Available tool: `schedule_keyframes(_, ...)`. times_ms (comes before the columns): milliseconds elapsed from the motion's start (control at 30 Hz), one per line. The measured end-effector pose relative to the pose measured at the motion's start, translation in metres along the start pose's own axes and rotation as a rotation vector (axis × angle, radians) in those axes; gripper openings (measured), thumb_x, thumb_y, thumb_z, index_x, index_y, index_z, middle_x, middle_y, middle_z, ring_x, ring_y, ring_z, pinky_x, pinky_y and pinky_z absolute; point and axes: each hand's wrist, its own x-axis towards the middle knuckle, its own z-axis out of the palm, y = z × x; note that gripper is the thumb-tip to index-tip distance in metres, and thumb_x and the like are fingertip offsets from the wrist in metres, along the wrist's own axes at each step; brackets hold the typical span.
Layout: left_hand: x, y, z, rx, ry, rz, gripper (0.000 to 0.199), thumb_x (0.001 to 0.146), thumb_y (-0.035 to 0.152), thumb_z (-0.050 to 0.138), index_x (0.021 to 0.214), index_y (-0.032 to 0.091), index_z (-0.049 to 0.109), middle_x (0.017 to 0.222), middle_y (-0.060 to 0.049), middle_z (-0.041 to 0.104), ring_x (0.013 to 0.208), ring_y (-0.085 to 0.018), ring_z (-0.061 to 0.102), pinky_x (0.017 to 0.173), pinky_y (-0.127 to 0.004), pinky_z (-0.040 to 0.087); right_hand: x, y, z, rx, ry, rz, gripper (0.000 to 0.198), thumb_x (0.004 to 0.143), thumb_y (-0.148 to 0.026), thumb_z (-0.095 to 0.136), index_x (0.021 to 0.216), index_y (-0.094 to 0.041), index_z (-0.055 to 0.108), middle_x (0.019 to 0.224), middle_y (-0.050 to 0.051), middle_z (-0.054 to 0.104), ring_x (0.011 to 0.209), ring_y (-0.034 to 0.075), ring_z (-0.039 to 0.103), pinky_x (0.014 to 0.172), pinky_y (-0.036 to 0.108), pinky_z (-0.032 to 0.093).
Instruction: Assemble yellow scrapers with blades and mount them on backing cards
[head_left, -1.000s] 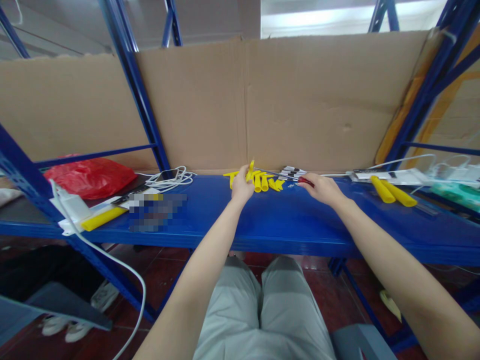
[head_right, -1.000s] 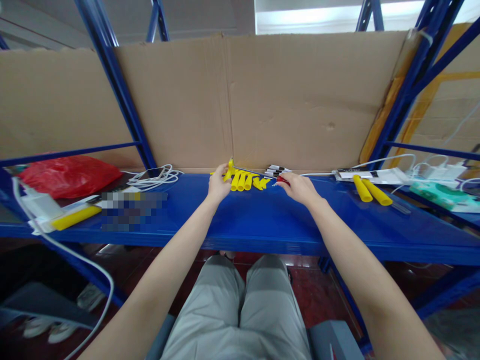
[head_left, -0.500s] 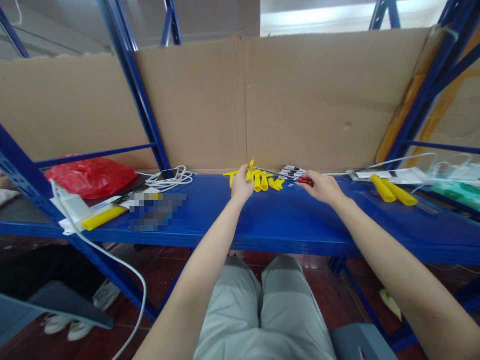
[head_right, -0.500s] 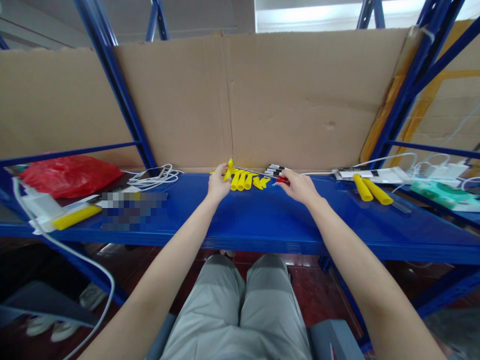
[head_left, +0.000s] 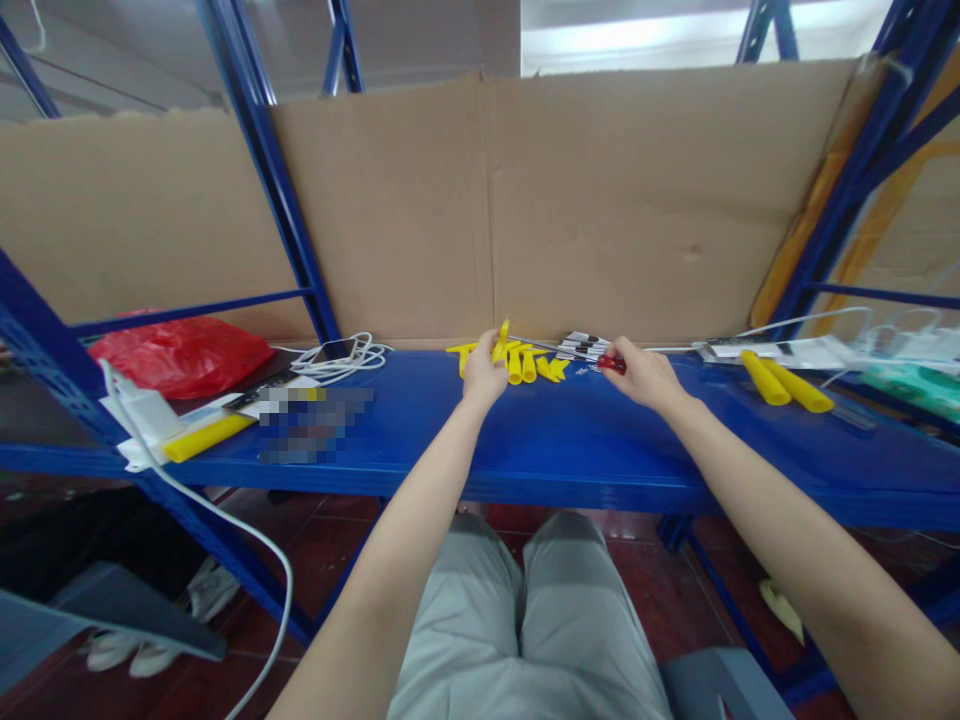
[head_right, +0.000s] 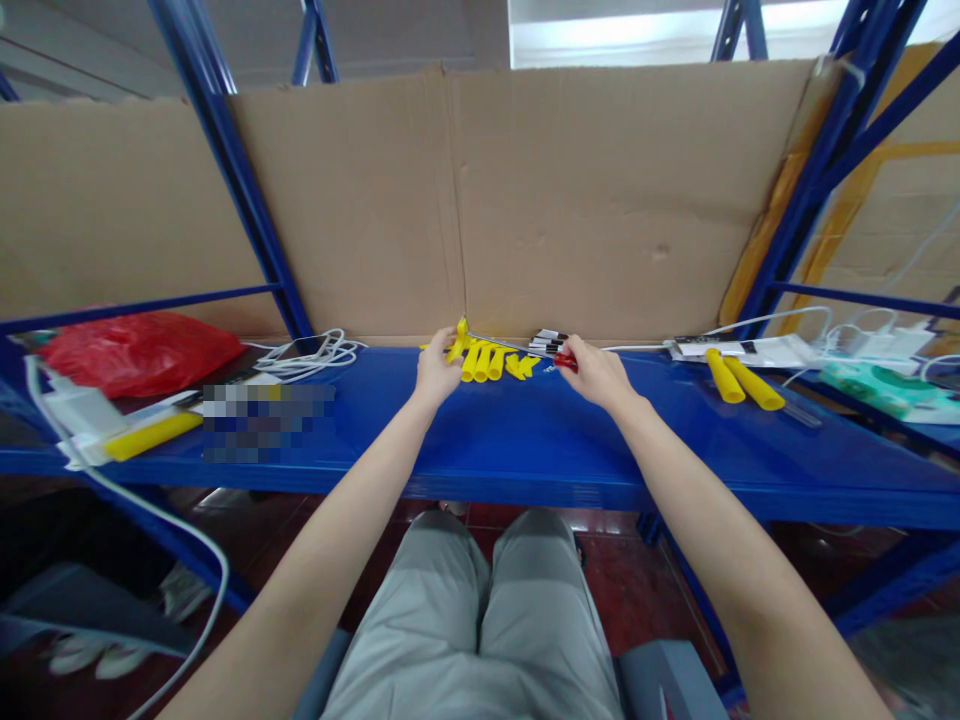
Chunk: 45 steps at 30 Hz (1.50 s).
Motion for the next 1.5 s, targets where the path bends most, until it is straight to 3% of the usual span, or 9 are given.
schedule_keyframes(333, -0.0001, 0.0019, -0.0021, 0.003, 0.011, 0.0, 0.054, 0.072, -0.004, 0.054, 0.118, 0.024, 0.057, 0.117, -0.004, 0.067, 0.112, -0.017, 0.061, 0.098, -0.03, 0.045, -0.0003, 0.0005, -0.0017, 0.086, -0.01, -0.072, 0.023, 0.086, -0.039, 0.049, 0.093, -0.021, 0.063, 0.094, 0.01, 0.071, 0.087, 0.026, 0.065, 0.066, 0.031, 0.043)
schedule_keyframes(533, 0.0008, 0.0006, -0.0013, 0.002, 0.014, -0.008, 0.054, 0.072, -0.004, 0.054, 0.118, 0.024, 0.057, 0.116, -0.004, 0.068, 0.111, -0.018, 0.061, 0.097, -0.03, 0.045, 0.0003, 0.0015, 0.0009, 0.163, -0.033, -0.07, 0.022, 0.084, -0.04, 0.051, 0.093, -0.023, 0.061, 0.087, 0.008, 0.071, 0.077, 0.023, 0.065, 0.062, 0.03, 0.043)
schedule_keyframes(733, 0.0009, -0.0008, 0.0005, 0.004, 0.004, 0.006, 0.054, 0.071, -0.004, 0.054, 0.118, 0.022, 0.057, 0.118, -0.005, 0.067, 0.112, -0.017, 0.061, 0.097, -0.028, 0.045, 0.0007, 0.0013, -0.001, 0.072, -0.038, 0.007, 0.014, 0.08, -0.031, 0.051, 0.092, -0.024, 0.053, 0.083, 0.005, 0.07, 0.068, 0.023, 0.064, 0.054, 0.027, 0.036)
schedule_keyframes(1067, 0.0012, -0.0016, 0.0013, -0.026, 0.005, 0.001, 0.055, 0.072, -0.003, 0.054, 0.119, 0.026, 0.057, 0.12, -0.002, 0.066, 0.113, -0.017, 0.06, 0.098, -0.03, 0.045, -0.0006, -0.0007, -0.0019, 0.08, -0.011, -0.055, 0.013, 0.083, -0.036, 0.05, 0.085, -0.024, 0.053, 0.08, 0.007, 0.068, 0.071, 0.023, 0.062, 0.056, 0.028, 0.037)
schedule_keyframes(1500, -0.0004, 0.0023, -0.0023, -0.011, 0.018, -0.021, 0.053, 0.074, -0.002, 0.053, 0.121, 0.023, 0.056, 0.119, -0.005, 0.066, 0.113, -0.018, 0.06, 0.098, -0.03, 0.045, -0.0005, -0.0026, -0.0015, 0.148, -0.082, -0.088, 0.018, 0.086, -0.036, 0.048, 0.086, -0.021, 0.057, 0.079, 0.008, 0.068, 0.069, 0.022, 0.062, 0.056, 0.028, 0.039)
